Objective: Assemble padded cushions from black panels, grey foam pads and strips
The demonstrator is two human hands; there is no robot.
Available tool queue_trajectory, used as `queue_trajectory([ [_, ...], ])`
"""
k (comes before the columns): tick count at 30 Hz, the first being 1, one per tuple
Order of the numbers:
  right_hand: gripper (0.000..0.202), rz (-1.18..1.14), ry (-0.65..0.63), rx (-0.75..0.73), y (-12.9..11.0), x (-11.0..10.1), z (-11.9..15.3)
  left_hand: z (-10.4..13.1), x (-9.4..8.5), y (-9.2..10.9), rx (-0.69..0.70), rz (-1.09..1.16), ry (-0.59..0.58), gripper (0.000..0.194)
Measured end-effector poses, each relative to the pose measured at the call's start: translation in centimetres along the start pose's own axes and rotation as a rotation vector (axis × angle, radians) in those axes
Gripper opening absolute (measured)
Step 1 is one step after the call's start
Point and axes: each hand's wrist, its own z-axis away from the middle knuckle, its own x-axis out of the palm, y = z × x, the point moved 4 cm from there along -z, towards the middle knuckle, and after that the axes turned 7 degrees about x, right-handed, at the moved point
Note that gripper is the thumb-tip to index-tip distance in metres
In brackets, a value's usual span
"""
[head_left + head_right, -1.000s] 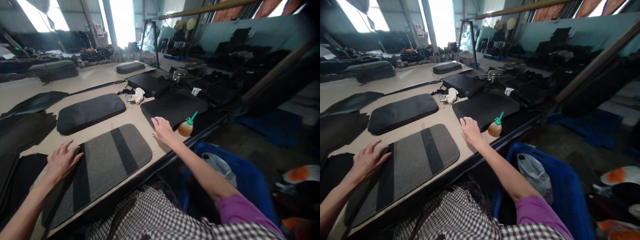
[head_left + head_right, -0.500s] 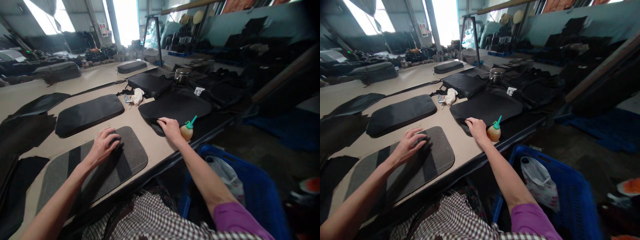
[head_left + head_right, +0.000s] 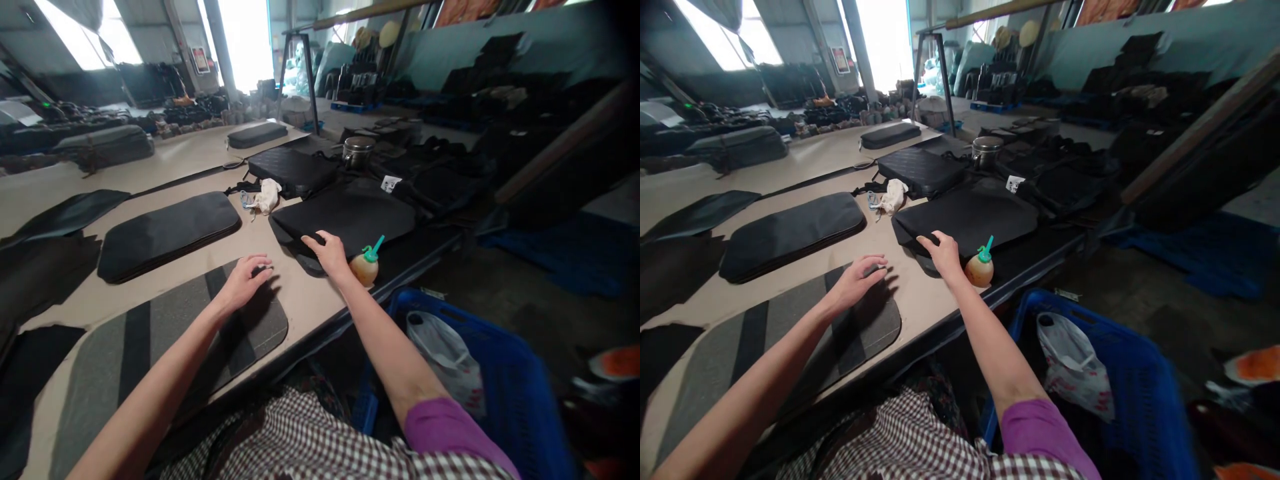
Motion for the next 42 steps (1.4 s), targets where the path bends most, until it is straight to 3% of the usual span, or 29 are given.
queue_trajectory([
  [5,0.064,-0.018,0.04,-0.004,-0.4,-0.9,-0.6,-0.8,0.6,0.1,-0.202,0.285,0.077,0.045],
  [9,0.059,-0.023,0.053,-0.13,-2.5,-1.1,-0.1,-2.1,0.9,1.5,-0.208,0.467,0.167,0.054],
  [15,0.034,0.035,-0.17,-0.356,-5.4,2.6,2.5,-4.8,2.4,1.8,-0.369,0.936,0.139,0.056],
  [18,0.026,0.089,-0.307,-0.441,-6.0,4.4,4.0,-5.4,2.5,0.6,-0.456,0.852,0.26,0.049],
  [21,0.028,0.158,-0.384,-0.472,-6.1,4.6,4.7,-5.0,1.5,-0.5,-0.472,0.751,0.382,0.043],
  [24,0.034,0.269,-0.289,-0.373,-5.5,3.3,3.4,-3.6,-0.7,-1.3,-0.474,0.701,0.422,0.041],
  [27,0.027,0.427,-0.108,-0.176,-3.9,1.5,0.6,-1.4,-3.7,-1.8,-0.487,0.615,0.426,0.044],
  [32,0.043,0.684,0.071,0.162,-1.2,-0.4,-4.0,1.8,-8.1,-2.6,-0.501,0.514,0.444,0.05],
  [38,0.075,0.842,0.082,0.363,-0.4,-2.1,-7.2,3.3,-9.4,-2.9,-0.471,0.531,0.45,0.054],
  [42,0.061,0.85,0.002,0.419,-0.3,-3.5,-8.0,3.7,-9.4,-2.8,-0.448,0.532,0.457,0.056],
])
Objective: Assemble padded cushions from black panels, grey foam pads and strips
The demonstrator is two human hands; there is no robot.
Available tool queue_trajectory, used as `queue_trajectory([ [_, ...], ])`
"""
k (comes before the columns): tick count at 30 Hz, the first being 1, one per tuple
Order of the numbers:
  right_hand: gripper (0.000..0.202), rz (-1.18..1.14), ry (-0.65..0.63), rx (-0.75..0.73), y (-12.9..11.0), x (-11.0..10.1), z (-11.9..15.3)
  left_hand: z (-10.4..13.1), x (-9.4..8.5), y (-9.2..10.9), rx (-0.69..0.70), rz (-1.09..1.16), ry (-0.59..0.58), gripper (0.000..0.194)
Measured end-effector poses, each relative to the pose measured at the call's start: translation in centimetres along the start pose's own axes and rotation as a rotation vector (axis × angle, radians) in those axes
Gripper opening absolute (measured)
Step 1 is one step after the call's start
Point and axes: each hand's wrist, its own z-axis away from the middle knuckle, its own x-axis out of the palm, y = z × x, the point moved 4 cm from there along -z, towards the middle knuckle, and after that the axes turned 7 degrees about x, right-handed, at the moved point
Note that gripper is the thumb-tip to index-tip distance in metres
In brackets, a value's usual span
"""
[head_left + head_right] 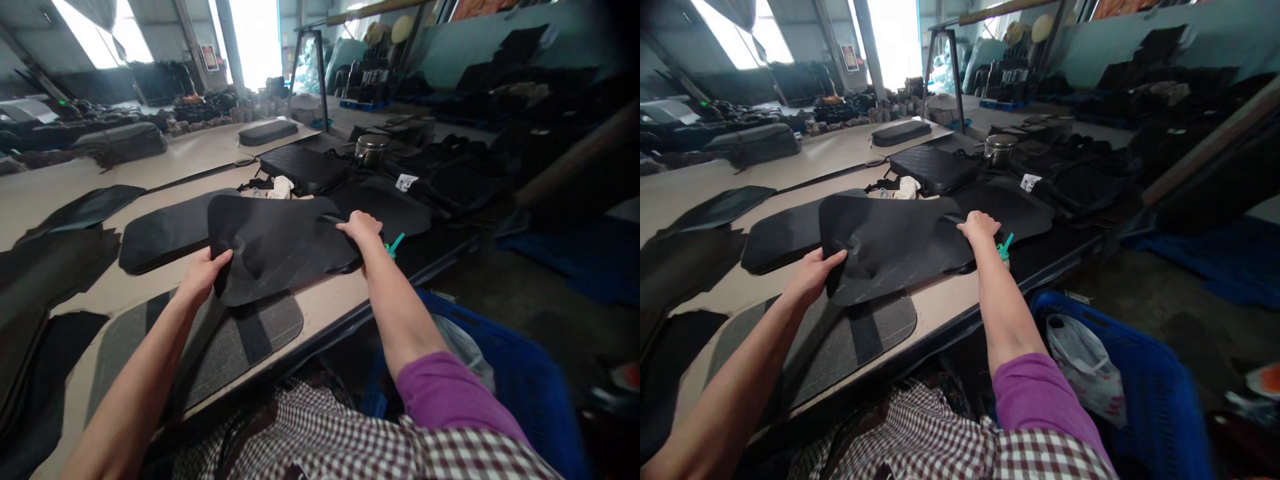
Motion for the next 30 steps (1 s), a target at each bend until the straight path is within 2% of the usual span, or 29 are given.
queue_trajectory([
  [4,0.035,-0.041,-0.031,-0.044,0.2,-0.6,0.7,0.3,-0.3,0.2,0.049,-0.023,-0.016,0.058],
  [8,0.032,-0.162,-0.003,-0.171,-0.8,-1.3,2.8,1.1,-2.4,0.3,0.058,-0.019,0.054,0.057],
  [10,0.032,-0.254,-0.062,-0.255,-1.4,-1.3,4.2,2.1,-4.4,0.3,0.046,-0.039,0.091,0.056],
  [13,0.027,-0.414,-0.243,-0.386,-2.1,-0.7,7.0,4.6,-8.6,0.5,-0.008,-0.103,0.151,0.056],
  [17,0.035,-0.585,-0.471,-0.514,-2.6,1.6,11.5,9.4,-15.3,0.6,-0.152,-0.207,0.298,0.063],
  [20,0.041,-0.681,-0.52,-0.587,-3.1,3.7,14.6,13.3,-19.3,0.8,-0.208,-0.31,0.406,0.057],
  [22,0.041,-0.738,-0.513,-0.64,-3.6,5.0,16.2,15.6,-21.1,0.7,-0.25,-0.361,0.485,0.051],
  [25,0.036,-0.787,-0.473,-0.699,-4.3,6.8,17.9,18.2,-22.6,0.0,-0.303,-0.392,0.563,0.046],
  [30,0.032,-0.784,-0.431,-0.754,-4.4,9.0,19.4,20.2,-24.2,-2.1,-0.322,-0.471,0.645,0.057],
])
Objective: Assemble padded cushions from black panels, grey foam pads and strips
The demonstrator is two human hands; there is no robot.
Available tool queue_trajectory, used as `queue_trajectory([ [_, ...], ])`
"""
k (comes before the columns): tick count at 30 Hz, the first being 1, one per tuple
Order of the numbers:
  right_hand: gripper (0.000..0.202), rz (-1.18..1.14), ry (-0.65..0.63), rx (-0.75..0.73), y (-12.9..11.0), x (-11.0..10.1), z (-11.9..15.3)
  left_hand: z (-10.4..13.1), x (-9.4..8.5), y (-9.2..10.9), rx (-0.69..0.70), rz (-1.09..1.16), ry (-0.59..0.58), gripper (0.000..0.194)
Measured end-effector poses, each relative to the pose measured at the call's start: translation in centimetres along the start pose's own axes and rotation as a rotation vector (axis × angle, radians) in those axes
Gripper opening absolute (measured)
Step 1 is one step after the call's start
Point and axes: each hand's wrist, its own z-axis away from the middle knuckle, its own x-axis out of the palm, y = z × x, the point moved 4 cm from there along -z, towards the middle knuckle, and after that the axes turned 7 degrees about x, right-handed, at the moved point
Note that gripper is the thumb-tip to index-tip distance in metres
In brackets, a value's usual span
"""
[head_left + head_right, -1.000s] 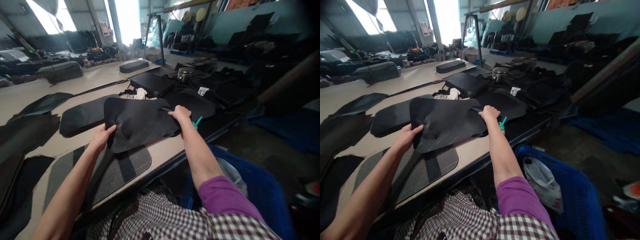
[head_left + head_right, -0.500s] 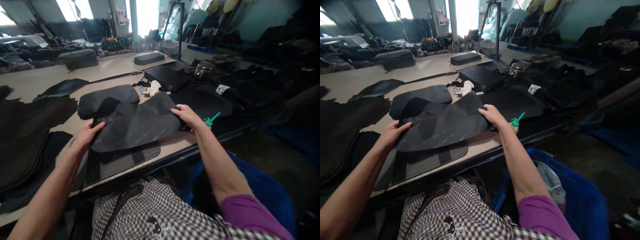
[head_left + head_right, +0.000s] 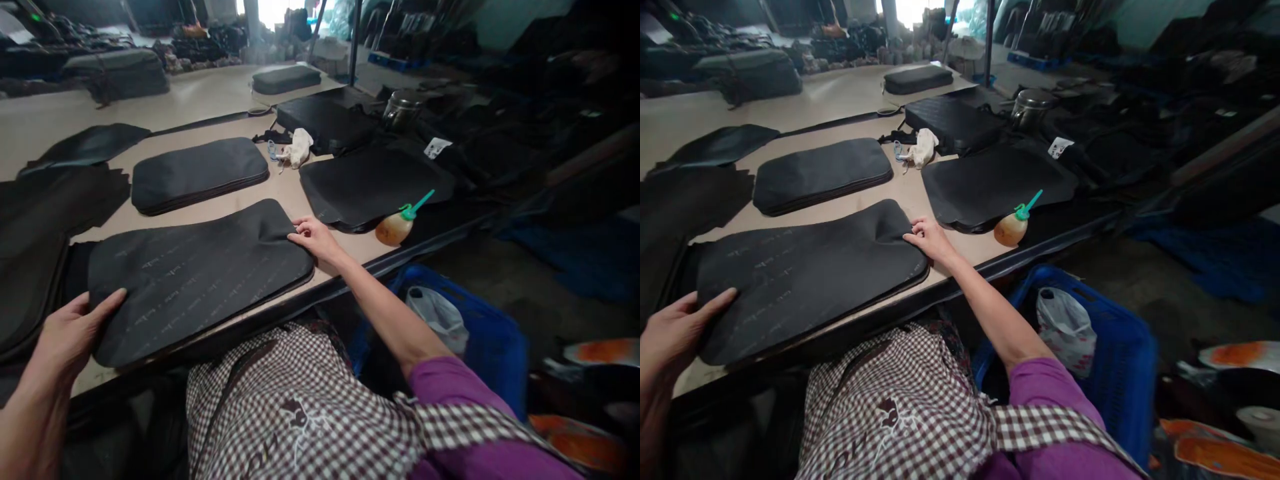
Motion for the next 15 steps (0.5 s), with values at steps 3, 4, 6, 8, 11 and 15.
queue_trajectory([
  [3,0.032,0.015,0.045,-0.011,0.7,0.3,0.9,-0.5,0.2,-1.2,0.058,-0.054,-0.015,0.061],
  [4,0.032,0.016,0.06,-0.016,0.9,0.3,1.2,-0.6,0.3,-1.4,0.089,-0.094,-0.017,0.06],
  [6,0.032,0.015,0.08,-0.029,1.1,0.3,1.8,-1.0,0.2,-1.6,0.144,-0.198,0.005,0.057],
  [8,0.031,0.014,0.089,-0.045,1.1,0.3,2.3,-1.4,0.1,-1.8,0.187,-0.286,0.015,0.053],
  [11,0.029,0.021,0.105,-0.062,1.0,0.2,2.8,-1.8,0.2,-2.2,0.23,-0.34,-0.072,0.049],
  [15,0.027,0.037,0.124,-0.073,0.7,0.0,2.8,-2.4,0.4,-2.8,0.286,-0.389,-0.15,0.052],
])
